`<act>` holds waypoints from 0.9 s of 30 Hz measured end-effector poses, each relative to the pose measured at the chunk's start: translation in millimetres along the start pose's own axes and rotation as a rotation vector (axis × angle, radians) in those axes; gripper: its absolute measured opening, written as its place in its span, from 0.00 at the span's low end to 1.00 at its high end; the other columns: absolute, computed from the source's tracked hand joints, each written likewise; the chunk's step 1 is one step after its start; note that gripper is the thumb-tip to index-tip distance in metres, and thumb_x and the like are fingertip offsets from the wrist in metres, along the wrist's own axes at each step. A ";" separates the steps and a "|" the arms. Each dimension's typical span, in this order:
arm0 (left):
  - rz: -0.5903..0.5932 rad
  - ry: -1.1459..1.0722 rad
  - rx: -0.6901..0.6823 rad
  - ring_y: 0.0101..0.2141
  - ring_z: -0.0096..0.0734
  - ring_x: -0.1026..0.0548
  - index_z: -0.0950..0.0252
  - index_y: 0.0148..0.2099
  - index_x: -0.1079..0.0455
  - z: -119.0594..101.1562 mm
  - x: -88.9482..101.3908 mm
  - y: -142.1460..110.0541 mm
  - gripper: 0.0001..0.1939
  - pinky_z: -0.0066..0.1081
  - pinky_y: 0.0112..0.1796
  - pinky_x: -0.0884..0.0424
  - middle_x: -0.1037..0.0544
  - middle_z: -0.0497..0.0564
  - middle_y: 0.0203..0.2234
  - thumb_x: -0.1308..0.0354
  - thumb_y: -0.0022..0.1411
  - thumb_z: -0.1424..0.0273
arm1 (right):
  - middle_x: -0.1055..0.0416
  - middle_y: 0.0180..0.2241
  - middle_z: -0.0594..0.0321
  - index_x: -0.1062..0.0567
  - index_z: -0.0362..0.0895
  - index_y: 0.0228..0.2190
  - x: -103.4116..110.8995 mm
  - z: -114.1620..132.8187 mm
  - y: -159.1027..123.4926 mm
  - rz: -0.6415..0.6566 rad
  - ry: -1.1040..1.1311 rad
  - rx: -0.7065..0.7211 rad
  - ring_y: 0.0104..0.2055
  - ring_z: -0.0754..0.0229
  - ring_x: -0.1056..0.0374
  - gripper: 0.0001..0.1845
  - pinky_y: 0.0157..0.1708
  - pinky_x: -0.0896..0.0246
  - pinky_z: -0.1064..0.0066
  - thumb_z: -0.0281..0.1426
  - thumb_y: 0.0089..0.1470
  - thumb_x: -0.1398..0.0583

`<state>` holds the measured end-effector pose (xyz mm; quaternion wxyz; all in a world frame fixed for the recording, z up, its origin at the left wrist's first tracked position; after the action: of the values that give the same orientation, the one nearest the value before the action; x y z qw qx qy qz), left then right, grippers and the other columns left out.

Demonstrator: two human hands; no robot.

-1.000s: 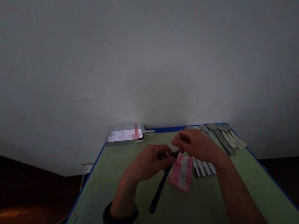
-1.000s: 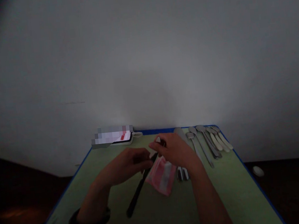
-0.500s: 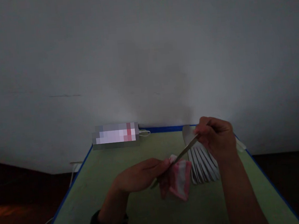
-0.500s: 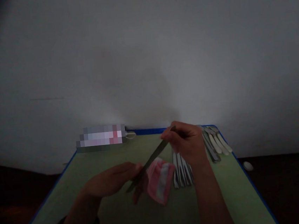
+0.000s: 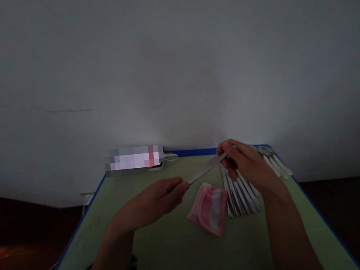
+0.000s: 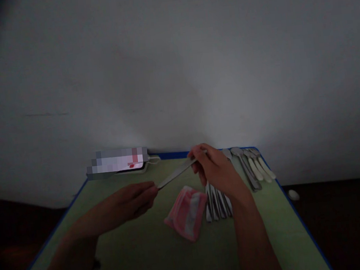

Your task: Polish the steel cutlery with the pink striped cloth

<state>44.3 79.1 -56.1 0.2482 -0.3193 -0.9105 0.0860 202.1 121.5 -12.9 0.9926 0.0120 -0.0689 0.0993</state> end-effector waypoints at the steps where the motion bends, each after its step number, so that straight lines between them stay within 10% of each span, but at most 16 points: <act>1: 0.033 0.027 0.008 0.20 0.23 0.38 0.64 0.28 0.39 1.4 -3.6 -1.2 0.21 0.22 0.21 0.41 0.36 0.43 0.19 0.57 0.65 0.54 | 0.38 0.19 0.71 0.31 0.44 0.36 -3.1 -1.8 -0.1 0.023 -0.002 -0.008 0.14 0.72 0.44 0.17 0.14 0.50 0.79 0.44 0.58 0.50; 5: 0.123 0.012 0.049 0.18 0.23 0.36 0.63 0.29 0.40 9.7 -9.1 -11.0 0.21 0.23 0.21 0.39 0.35 0.43 0.17 0.59 0.66 0.54 | 0.38 0.19 0.71 0.32 0.44 0.41 -8.8 -1.8 -2.7 0.107 0.050 -0.005 0.15 0.71 0.42 0.18 0.14 0.46 0.78 0.43 0.58 0.50; 10: -0.119 0.066 -0.025 0.21 0.24 0.37 0.63 0.30 0.38 16.2 32.7 -20.6 0.17 0.22 0.21 0.40 0.37 0.43 0.21 0.54 0.65 0.56 | 0.33 0.23 0.68 0.33 0.43 0.44 9.7 -5.7 -5.9 0.081 0.036 -0.032 0.18 0.69 0.37 0.18 0.17 0.40 0.76 0.41 0.59 0.52; 16: -0.228 0.221 -0.009 0.23 0.27 0.36 0.63 0.30 0.35 20.7 46.1 -16.6 0.16 0.24 0.24 0.40 0.33 0.45 0.21 0.54 0.64 0.59 | 0.25 0.30 0.60 0.28 0.44 0.40 -33.0 -52.3 -7.4 0.457 -0.544 -0.103 0.26 0.64 0.30 0.13 0.25 0.37 0.72 0.34 0.53 0.45; 21: -0.224 0.319 0.003 0.25 0.29 0.33 0.63 0.30 0.34 17.1 39.2 -9.6 0.16 0.26 0.26 0.40 0.30 0.46 0.23 0.54 0.64 0.60 | 0.27 0.28 0.60 0.25 0.46 0.28 -71.9 -73.0 0.0 0.423 -0.914 0.026 0.30 0.57 0.31 0.13 0.25 0.44 0.69 0.23 0.34 0.34; 27: -0.286 0.341 -0.006 0.25 0.29 0.33 0.63 0.31 0.35 17.3 48.1 -12.5 0.15 0.27 0.26 0.40 0.30 0.46 0.23 0.55 0.64 0.61 | 0.28 0.32 0.59 0.25 0.45 0.32 -78.1 -49.2 -4.5 0.430 -0.945 0.114 0.34 0.58 0.33 0.09 0.32 0.43 0.68 0.23 0.45 0.40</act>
<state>-3.6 99.4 -47.9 0.4072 -0.1975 -0.8917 -0.0082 133.8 103.7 -72.5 0.8080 0.0951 -0.5049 0.2883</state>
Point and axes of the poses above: each hand's wrist, its own y-axis towards the middle knuckle, its own x-axis out of the back of the hand, z = x × y, the point moved 10 cm from there along y, towards the middle knuckle
